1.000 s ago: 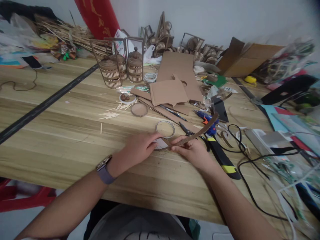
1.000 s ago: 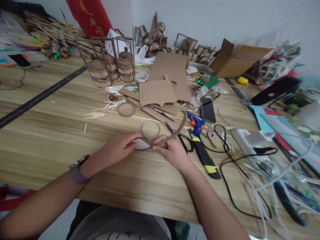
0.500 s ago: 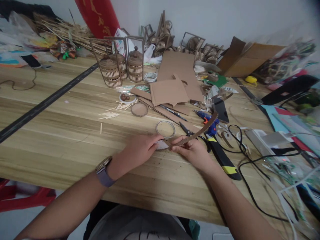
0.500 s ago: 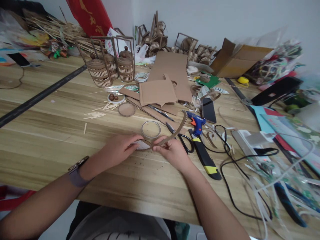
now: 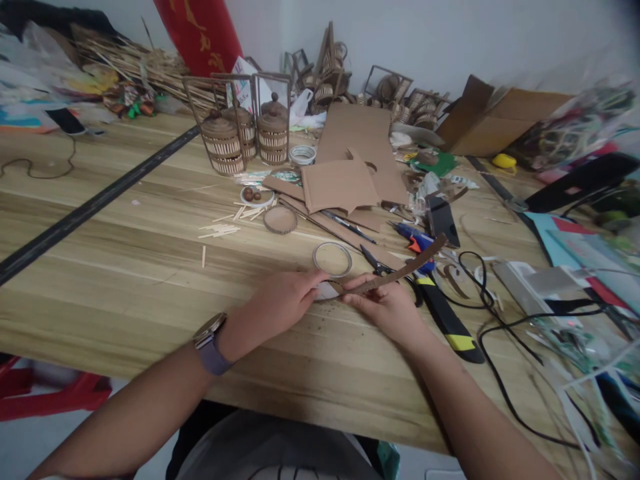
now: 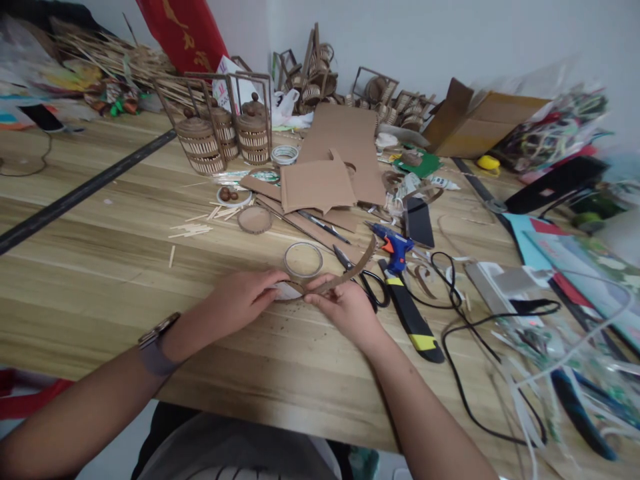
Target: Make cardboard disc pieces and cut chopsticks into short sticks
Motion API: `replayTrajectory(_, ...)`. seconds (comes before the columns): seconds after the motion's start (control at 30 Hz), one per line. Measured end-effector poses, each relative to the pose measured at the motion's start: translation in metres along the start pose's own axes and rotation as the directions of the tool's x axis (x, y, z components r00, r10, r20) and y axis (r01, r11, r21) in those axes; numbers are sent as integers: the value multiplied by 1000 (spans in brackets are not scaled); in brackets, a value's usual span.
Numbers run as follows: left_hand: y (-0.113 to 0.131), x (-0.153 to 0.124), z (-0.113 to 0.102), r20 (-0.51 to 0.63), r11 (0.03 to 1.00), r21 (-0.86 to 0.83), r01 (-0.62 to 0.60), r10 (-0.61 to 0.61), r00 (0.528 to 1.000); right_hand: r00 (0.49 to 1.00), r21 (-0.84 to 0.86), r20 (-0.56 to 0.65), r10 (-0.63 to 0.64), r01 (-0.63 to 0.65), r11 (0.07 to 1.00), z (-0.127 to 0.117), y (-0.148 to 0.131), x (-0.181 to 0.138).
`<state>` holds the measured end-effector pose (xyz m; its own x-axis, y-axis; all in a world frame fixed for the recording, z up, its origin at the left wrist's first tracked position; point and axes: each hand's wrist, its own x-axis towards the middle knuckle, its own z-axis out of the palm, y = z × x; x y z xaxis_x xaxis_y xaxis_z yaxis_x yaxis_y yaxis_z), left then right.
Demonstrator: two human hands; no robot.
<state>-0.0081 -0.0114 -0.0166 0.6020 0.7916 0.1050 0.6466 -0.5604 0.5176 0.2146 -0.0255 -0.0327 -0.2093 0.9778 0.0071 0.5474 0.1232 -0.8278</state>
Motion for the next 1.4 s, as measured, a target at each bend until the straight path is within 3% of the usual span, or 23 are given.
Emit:
replayTrajectory(0.67,4,1,2,43,996,85,-28,25,999,999,-65,-10,-36,36,997,4,-3,-1)
replayTrajectory(1.0,16,1,0,99,990,114,-79,68,993,995,-199,42,-90,97,975,4,-9,-5)
replayTrajectory(1.23,10,1,7,-9,992,7,-127,127,992,994,-158,15,-105,106,982,8,-9,-7)
replayTrajectory(1.33,5,2,5,-151,994,-79,-69,56,987,997,-41,-64,-43,40,998,9,-7,-5)
replayTrajectory(1.4,-1,3,2,-271,981,-194,9,-62,961,992,106,-119,32,-20,994,7,-8,-3)
